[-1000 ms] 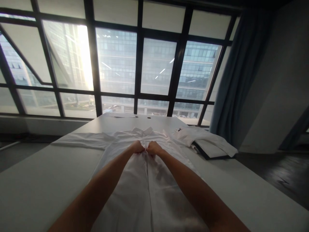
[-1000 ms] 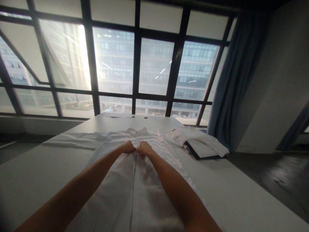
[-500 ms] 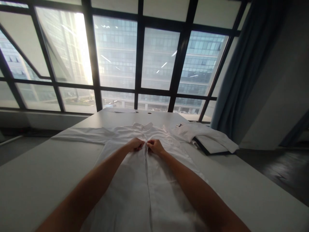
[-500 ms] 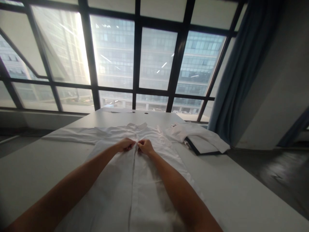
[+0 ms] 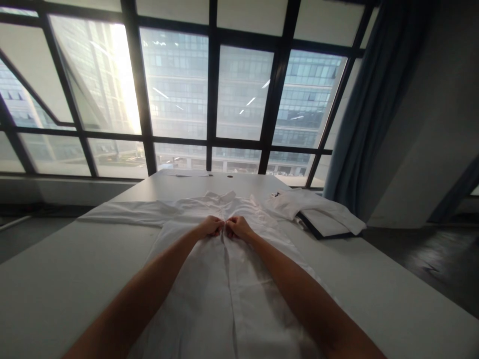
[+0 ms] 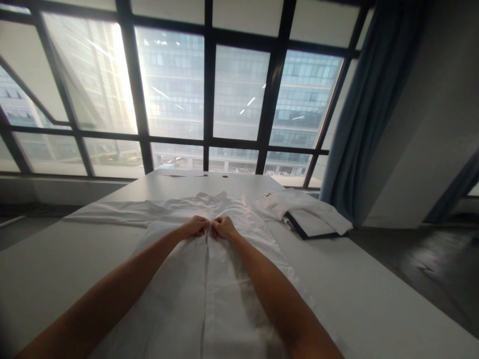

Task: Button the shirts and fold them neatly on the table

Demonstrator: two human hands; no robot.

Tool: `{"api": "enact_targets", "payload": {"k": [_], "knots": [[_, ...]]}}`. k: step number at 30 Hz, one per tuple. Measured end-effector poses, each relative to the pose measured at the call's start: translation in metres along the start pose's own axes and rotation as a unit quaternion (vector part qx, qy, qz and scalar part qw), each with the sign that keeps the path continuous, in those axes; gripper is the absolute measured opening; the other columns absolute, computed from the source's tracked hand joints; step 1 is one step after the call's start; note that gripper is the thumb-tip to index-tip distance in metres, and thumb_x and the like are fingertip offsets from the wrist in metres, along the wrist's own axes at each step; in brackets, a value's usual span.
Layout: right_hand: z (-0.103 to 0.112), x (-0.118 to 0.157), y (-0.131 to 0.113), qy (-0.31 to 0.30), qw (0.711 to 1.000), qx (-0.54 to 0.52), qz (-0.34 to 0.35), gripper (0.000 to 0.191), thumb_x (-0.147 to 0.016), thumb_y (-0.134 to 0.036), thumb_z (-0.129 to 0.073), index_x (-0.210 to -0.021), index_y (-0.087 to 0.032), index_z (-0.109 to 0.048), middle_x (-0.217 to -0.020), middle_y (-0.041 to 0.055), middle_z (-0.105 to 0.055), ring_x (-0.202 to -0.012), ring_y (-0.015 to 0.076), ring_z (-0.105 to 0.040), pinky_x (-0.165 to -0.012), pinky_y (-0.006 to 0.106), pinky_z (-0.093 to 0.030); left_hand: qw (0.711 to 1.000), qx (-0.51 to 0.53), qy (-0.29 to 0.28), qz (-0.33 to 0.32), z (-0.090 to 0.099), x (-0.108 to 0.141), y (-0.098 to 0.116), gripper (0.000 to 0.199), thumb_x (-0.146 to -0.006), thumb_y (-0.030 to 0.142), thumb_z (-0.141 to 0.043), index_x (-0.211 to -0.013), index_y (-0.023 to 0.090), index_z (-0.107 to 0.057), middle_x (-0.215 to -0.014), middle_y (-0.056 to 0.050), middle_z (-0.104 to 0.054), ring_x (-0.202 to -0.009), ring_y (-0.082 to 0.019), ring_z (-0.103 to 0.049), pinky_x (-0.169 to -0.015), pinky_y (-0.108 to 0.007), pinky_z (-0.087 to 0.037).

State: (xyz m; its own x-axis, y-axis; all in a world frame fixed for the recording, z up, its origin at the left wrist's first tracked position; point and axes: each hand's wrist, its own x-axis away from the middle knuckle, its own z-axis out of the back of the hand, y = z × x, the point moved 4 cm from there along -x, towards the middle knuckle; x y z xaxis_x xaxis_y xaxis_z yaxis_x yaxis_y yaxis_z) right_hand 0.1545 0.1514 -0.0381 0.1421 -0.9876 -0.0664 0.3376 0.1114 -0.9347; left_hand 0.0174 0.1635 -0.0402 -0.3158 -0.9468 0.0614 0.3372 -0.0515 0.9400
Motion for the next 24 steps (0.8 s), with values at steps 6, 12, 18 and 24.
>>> {"api": "enact_targets", "payload": {"k": [6, 12, 18, 24], "knots": [[0.001, -0.007, 0.004, 0.012, 0.999, 0.052, 0.004, 0.008, -0.075, -0.019, -0.065, -0.071, -0.014, -0.061, -0.044, -0.0054, -0.056, -0.037, 0.0078, -0.052, -0.036, 0.015, -0.032, 1.000, 0.006, -0.005, -0.001, 0.001, -0.001, 0.000, 0.033, -0.080, 0.038, -0.055, -0.056, 0.016, -0.052, -0.044, 0.004, -0.049, -0.036, -0.007, -0.041, -0.041, -0.021, -0.029], [-0.001, -0.011, 0.008, 0.041, 0.994, 0.094, 0.033, 0.009, -0.071, -0.021, -0.070, -0.070, -0.014, -0.065, -0.046, -0.0039, -0.059, -0.043, 0.0100, -0.057, -0.042, 0.015, -0.038, 1.000, -0.016, 0.016, 0.009, 0.002, -0.007, -0.005, 0.036, -0.074, 0.042, -0.065, -0.054, 0.016, -0.051, -0.040, 0.005, -0.045, -0.035, -0.007, -0.039, -0.038, -0.020, -0.022], [-0.002, -0.008, 0.005, -0.039, 0.997, 0.058, -0.015, 0.013, -0.082, -0.023, -0.061, -0.073, -0.014, -0.063, -0.044, -0.0053, -0.055, -0.038, 0.0075, -0.053, -0.036, 0.015, -0.033, 1.000, 0.001, 0.007, 0.001, 0.002, -0.006, -0.003, 0.033, -0.075, 0.036, -0.063, -0.054, 0.017, -0.046, -0.043, 0.007, -0.041, -0.036, -0.005, -0.038, -0.039, -0.019, -0.024], [-0.001, -0.012, 0.008, -0.019, 0.998, 0.064, 0.013, 0.025, -0.083, -0.020, -0.053, -0.058, -0.016, -0.052, -0.043, -0.0056, -0.050, -0.035, 0.0068, -0.051, -0.034, 0.015, -0.030, 1.000, -0.018, 0.006, -0.010, 0.002, -0.002, 0.000, 0.033, -0.078, 0.030, -0.059, -0.052, 0.019, -0.041, -0.040, 0.008, -0.038, -0.035, -0.006, -0.038, -0.038, -0.019, -0.022]]}}
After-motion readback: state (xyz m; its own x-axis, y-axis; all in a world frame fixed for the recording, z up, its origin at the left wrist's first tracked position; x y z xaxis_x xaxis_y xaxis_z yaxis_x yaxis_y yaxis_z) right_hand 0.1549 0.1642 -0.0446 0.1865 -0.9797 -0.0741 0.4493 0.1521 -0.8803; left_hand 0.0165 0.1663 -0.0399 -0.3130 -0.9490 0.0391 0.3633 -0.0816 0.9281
